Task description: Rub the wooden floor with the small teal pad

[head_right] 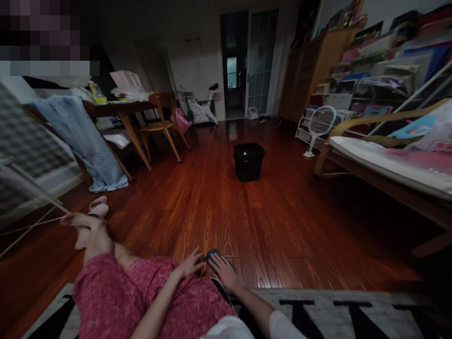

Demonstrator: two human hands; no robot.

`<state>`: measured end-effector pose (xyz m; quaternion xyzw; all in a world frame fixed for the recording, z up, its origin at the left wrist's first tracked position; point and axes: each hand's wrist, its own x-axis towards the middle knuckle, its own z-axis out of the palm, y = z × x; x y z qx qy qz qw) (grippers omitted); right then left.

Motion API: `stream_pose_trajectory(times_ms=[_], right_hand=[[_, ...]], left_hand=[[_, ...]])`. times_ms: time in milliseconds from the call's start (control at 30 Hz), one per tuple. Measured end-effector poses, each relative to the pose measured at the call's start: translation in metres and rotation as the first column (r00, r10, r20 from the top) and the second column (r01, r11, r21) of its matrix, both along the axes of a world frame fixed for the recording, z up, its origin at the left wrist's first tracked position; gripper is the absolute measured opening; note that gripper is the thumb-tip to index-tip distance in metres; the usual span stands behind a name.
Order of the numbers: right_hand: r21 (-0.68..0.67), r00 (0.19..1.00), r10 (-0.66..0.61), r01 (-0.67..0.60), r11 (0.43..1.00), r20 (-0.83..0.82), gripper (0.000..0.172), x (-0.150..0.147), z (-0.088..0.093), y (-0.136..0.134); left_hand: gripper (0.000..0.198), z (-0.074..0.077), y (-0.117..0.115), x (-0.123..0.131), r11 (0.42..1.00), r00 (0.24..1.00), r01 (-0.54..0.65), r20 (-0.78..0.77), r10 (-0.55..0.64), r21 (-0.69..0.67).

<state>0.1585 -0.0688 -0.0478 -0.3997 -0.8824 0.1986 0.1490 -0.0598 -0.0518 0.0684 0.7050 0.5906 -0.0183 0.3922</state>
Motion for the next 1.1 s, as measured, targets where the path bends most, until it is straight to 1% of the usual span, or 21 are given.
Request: stream_pose_trajectory(times_ms=[67, 100, 133, 200, 267, 333, 400, 467, 500, 533, 567, 600, 633, 700, 767, 833, 900, 933, 967, 1033, 1100], right_hand=[[-0.011, 0.997, 0.08, -0.08, 0.997, -0.021, 0.057, 0.032, 0.005, -0.007], [-0.016, 0.997, 0.068, -0.069, 0.998, -0.021, 0.057, 0.052, 0.006, -0.009], [-0.017, 1.0, 0.026, -0.026, 1.0, -0.011, 0.056, 0.074, 0.005, -0.01], [0.006, 0.992, -0.121, 0.121, 0.993, 0.04, 0.055, 0.119, 0.001, -0.01], [0.067, 0.939, -0.33, 0.325, 0.943, 0.1, 0.056, 0.159, -0.005, -0.009], [0.132, 0.826, -0.549, 0.535, 0.835, 0.124, 0.058, 0.186, -0.011, -0.004], [0.169, 0.669, -0.738, 0.719, 0.674, 0.093, 0.061, 0.194, -0.014, 0.004], [0.169, 0.493, -0.87, 0.855, 0.49, 0.028, 0.063, 0.183, -0.013, 0.017], [0.16, 0.418, -0.908, 0.897, 0.412, -0.002, 0.064, 0.171, -0.012, 0.024], [0.147, 0.365, -0.931, 0.922, 0.358, -0.025, 0.065, 0.157, -0.011, 0.032], [0.132, 0.341, -0.939, 0.933, 0.334, -0.038, 0.066, 0.14, -0.01, 0.039], [0.118, 0.35, -0.936, 0.932, 0.343, -0.043, 0.066, 0.121, -0.009, 0.046], [0.104, 0.388, -0.921, 0.918, 0.383, -0.041, 0.066, 0.101, -0.008, 0.052], [0.08, 0.51, -0.859, 0.858, 0.507, -0.031, 0.065, 0.06, -0.009, 0.059], [0.06, 0.642, -0.766, 0.766, 0.64, -0.024, 0.062, 0.02, -0.011, 0.058], [0.045, 0.792, -0.611, 0.61, 0.791, 0.0, 0.061, -0.015, -0.013, 0.05], [0.023, 0.923, -0.382, 0.381, 0.924, 0.039, 0.063, -0.037, -0.012, 0.039], [0.007, 0.964, -0.26, 0.26, 0.966, 0.052, 0.063, -0.041, -0.011, 0.033], [-0.009, 0.987, -0.151, 0.151, 0.988, 0.051, 0.063, -0.041, -0.008, 0.027], [-0.03, 1.0, 0.004, -0.003, 1.0, 0.009, 0.062, -0.026, 0.0, 0.018], [-0.05, 0.997, 0.075, -0.077, 0.996, -0.035, 0.06, 0.006, 0.007, 0.012]], left_hand=[[0.081, 0.003, -0.001, 0.0, 1.0, 1.0, -0.001, 0.006, 0.001, -0.005], [0.082, 0.004, -0.002, -0.001, 1.0, 1.0, 0.0, 0.01, 0.0, -0.008], [0.083, 0.005, -0.002, -0.001, 1.0, 1.0, 0.001, 0.012, -0.001, -0.012], [0.084, 0.005, -0.003, -0.001, 1.0, 1.0, 0.002, 0.012, -0.001, -0.018], [0.085, 0.004, -0.003, -0.001, 1.0, 1.0, -0.003, 0.009, 0.003, -0.016], [0.085, 0.003, -0.002, -0.001, 1.0, 1.0, -0.004, 0.009, 0.005, -0.014], [0.085, 0.002, -0.001, -0.001, 1.0, 1.0, -0.001, 0.005, 0.001, -0.017], [0.085, 0.002, -0.001, -0.001, 1.0, 1.0, 0.008, 0.001, -0.008, -0.022], [0.085, 0.002, 0.0, -0.001, 1.0, 1.0, 0.012, -0.002, -0.012, -0.023], [0.085, 0.001, 0.0, -0.001, 1.0, 1.0, 0.015, -0.004, -0.015, -0.02], [0.084, 0.001, 0.0, -0.001, 1.0, 1.0, 0.017, -0.004, -0.017, -0.015], [0.084, 0.0, 0.0, -0.001, 1.0, 1.0, 0.015, -0.005, -0.015, -0.009], [0.083, -0.001, 0.001, -0.002, 1.0, 1.0, 0.011, -0.006, -0.011, -0.005], [0.083, -0.003, 0.002, -0.002, 1.0, 1.0, 0.005, -0.001, -0.005, -0.001], [0.083, -0.005, 0.003, -0.002, 1.0, 1.0, 0.006, 0.004, -0.006, -0.001], [0.083, -0.007, 0.004, -0.002, 1.0, 1.0, 0.011, 0.003, -0.011, 0.003], [0.083, -0.008, 0.004, -0.002, 1.0, 1.0, 0.015, 0.011, -0.015, 0.008], [0.084, -0.007, 0.003, -0.002, 1.0, 1.0, 0.015, 0.022, -0.016, 0.009], [0.084, -0.007, 0.003, -0.002, 1.0, 0.999, 0.013, 0.032, -0.013, 0.009], [0.084, -0.004, 0.001, -0.002, 1.0, 0.999, 0.002, 0.04, -0.002, 0.007], [0.083, -0.002, 0.0, -0.002, 1.0, 1.0, -0.009, 0.025, 0.009, 0.004]])
